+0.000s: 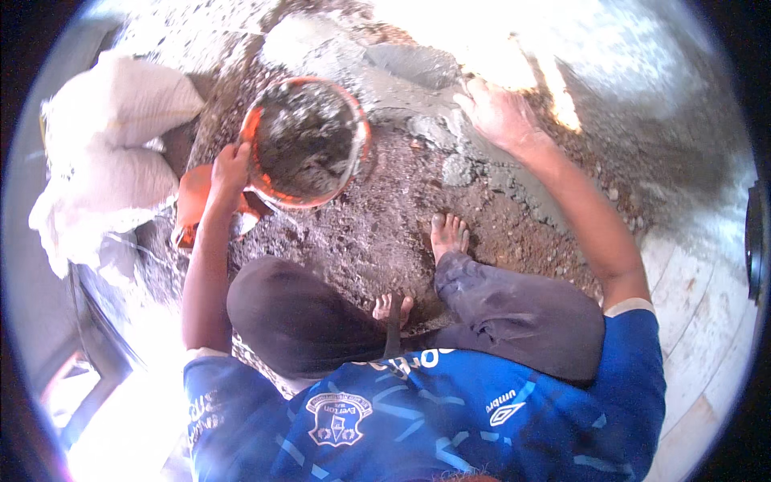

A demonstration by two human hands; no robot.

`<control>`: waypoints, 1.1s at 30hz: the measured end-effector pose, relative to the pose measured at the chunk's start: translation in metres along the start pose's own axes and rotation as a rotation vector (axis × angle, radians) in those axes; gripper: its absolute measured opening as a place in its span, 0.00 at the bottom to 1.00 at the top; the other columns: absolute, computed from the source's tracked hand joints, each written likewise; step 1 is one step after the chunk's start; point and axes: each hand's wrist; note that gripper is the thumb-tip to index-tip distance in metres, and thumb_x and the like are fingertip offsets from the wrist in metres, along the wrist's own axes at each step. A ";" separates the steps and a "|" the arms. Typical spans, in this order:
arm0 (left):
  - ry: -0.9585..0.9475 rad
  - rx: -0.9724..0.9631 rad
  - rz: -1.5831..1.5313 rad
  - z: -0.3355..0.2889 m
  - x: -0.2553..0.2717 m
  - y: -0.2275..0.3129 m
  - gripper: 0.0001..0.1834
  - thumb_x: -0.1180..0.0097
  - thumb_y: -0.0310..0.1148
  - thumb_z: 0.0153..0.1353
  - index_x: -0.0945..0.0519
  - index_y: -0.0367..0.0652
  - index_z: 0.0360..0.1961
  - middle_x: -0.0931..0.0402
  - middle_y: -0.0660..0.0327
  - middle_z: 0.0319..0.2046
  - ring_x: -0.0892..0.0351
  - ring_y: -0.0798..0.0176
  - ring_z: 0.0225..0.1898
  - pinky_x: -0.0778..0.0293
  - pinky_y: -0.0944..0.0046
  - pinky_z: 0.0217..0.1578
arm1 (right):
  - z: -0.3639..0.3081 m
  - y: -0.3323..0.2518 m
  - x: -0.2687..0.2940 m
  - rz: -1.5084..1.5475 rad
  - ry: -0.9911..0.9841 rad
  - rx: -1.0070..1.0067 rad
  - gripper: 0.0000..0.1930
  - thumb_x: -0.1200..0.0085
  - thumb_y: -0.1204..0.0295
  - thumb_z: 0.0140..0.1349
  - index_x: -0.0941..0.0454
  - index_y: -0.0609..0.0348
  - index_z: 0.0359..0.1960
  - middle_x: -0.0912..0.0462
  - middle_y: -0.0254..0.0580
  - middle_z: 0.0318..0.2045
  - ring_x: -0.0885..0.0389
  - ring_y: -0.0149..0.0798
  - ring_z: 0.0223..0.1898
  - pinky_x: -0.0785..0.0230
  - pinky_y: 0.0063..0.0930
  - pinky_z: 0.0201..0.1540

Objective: The person scoops cement from a bucket using a trowel and spreads it onto the floor. They repeatedly transfer the material from the bucket to the ground and smooth it out.

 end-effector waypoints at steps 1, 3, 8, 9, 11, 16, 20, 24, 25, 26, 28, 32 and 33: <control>0.018 -0.029 0.052 0.001 -0.002 0.000 0.23 0.51 0.46 0.63 0.24 0.31 0.37 0.23 0.49 0.27 0.22 0.54 0.29 0.28 0.55 0.31 | 0.009 -0.012 0.007 -0.014 -0.052 0.095 0.15 0.55 0.60 0.65 0.24 0.58 0.38 0.19 0.52 0.29 0.17 0.51 0.30 0.23 0.43 0.34; 0.010 -0.061 0.021 -0.009 -0.004 0.021 0.22 0.50 0.46 0.62 0.24 0.32 0.37 0.23 0.48 0.28 0.22 0.53 0.29 0.28 0.55 0.33 | 0.024 -0.039 0.024 -0.049 -0.171 0.268 0.13 0.55 0.63 0.64 0.22 0.58 0.36 0.19 0.51 0.27 0.17 0.50 0.30 0.23 0.43 0.34; -0.067 -0.076 -0.030 -0.022 -0.007 0.055 0.22 0.50 0.46 0.62 0.25 0.32 0.36 0.25 0.51 0.27 0.23 0.56 0.29 0.28 0.56 0.32 | 0.052 -0.099 0.038 -0.210 -0.221 0.411 0.09 0.51 0.71 0.54 0.19 0.59 0.24 0.17 0.46 0.26 0.16 0.46 0.31 0.23 0.38 0.35; -0.068 -0.108 -0.043 -0.019 -0.010 0.058 0.21 0.50 0.46 0.62 0.26 0.33 0.35 0.27 0.55 0.24 0.24 0.60 0.24 0.27 0.58 0.26 | 0.053 -0.107 0.043 -0.243 -0.243 0.434 0.09 0.51 0.72 0.53 0.18 0.59 0.24 0.17 0.46 0.26 0.16 0.46 0.31 0.23 0.37 0.35; -0.033 -0.127 -0.002 -0.015 -0.013 0.057 0.20 0.49 0.45 0.62 0.25 0.34 0.37 0.27 0.56 0.24 0.25 0.63 0.23 0.27 0.60 0.24 | 0.053 -0.118 0.045 -0.255 -0.311 0.463 0.08 0.50 0.72 0.53 0.18 0.59 0.24 0.17 0.46 0.26 0.16 0.45 0.31 0.23 0.36 0.36; -0.088 -0.008 -0.081 -0.021 -0.020 0.076 0.21 0.48 0.45 0.62 0.26 0.33 0.37 0.23 0.50 0.29 0.23 0.57 0.31 0.28 0.57 0.34 | 0.031 -0.116 0.063 -0.234 -0.430 0.447 0.09 0.50 0.72 0.52 0.17 0.59 0.26 0.17 0.47 0.26 0.16 0.46 0.31 0.23 0.35 0.37; -0.115 0.049 -0.149 -0.022 -0.022 0.088 0.21 0.48 0.44 0.63 0.25 0.32 0.36 0.23 0.53 0.27 0.23 0.59 0.26 0.28 0.58 0.30 | 0.012 -0.116 0.057 -0.195 -0.501 0.452 0.09 0.50 0.71 0.50 0.17 0.60 0.26 0.17 0.50 0.29 0.16 0.48 0.32 0.23 0.39 0.38; -0.025 0.123 -0.231 -0.021 -0.026 0.087 0.21 0.48 0.43 0.62 0.24 0.30 0.40 0.23 0.53 0.28 0.23 0.60 0.28 0.27 0.58 0.31 | 0.025 -0.102 0.046 -0.083 -0.628 0.399 0.13 0.50 0.66 0.53 0.19 0.65 0.28 0.19 0.54 0.27 0.18 0.51 0.35 0.26 0.41 0.42; -0.036 0.111 -0.225 -0.018 -0.027 0.086 0.21 0.48 0.44 0.62 0.24 0.32 0.40 0.23 0.55 0.27 0.24 0.62 0.26 0.27 0.59 0.28 | 0.032 -0.095 0.042 -0.074 -0.665 0.421 0.13 0.49 0.65 0.53 0.19 0.64 0.29 0.19 0.54 0.28 0.18 0.51 0.35 0.26 0.42 0.42; -0.047 0.099 -0.220 -0.015 -0.028 0.084 0.21 0.48 0.45 0.62 0.24 0.34 0.40 0.24 0.57 0.26 0.24 0.63 0.24 0.27 0.60 0.25 | 0.039 -0.088 0.038 -0.065 -0.702 0.443 0.14 0.49 0.64 0.54 0.19 0.63 0.30 0.19 0.54 0.28 0.18 0.51 0.35 0.27 0.42 0.42; -0.049 0.101 -0.246 -0.013 -0.029 0.079 0.20 0.48 0.46 0.63 0.25 0.36 0.39 0.25 0.60 0.25 0.27 0.66 0.20 0.28 0.62 0.20 | 0.048 -0.081 0.037 0.001 -0.704 0.516 0.16 0.48 0.61 0.53 0.19 0.63 0.30 0.19 0.54 0.26 0.19 0.50 0.34 0.27 0.41 0.41; -0.057 0.148 -0.303 -0.007 -0.032 0.070 0.19 0.49 0.45 0.64 0.25 0.37 0.38 0.28 0.62 0.22 0.29 0.66 0.18 0.29 0.62 0.18 | 0.055 -0.083 0.055 -0.087 -0.711 0.500 0.16 0.47 0.60 0.56 0.19 0.63 0.26 0.20 0.53 0.24 0.19 0.49 0.31 0.28 0.41 0.37; -0.063 0.168 -0.311 -0.010 -0.030 0.070 0.19 0.49 0.45 0.64 0.25 0.37 0.38 0.28 0.62 0.22 0.29 0.67 0.18 0.29 0.62 0.18 | 0.056 -0.084 0.054 -0.072 -0.701 0.507 0.15 0.47 0.61 0.56 0.19 0.63 0.26 0.20 0.52 0.23 0.19 0.49 0.31 0.28 0.41 0.37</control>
Point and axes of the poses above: each hand's wrist, its own z-axis towards the middle knuckle, its own x-axis out of the back of the hand, y = z × x
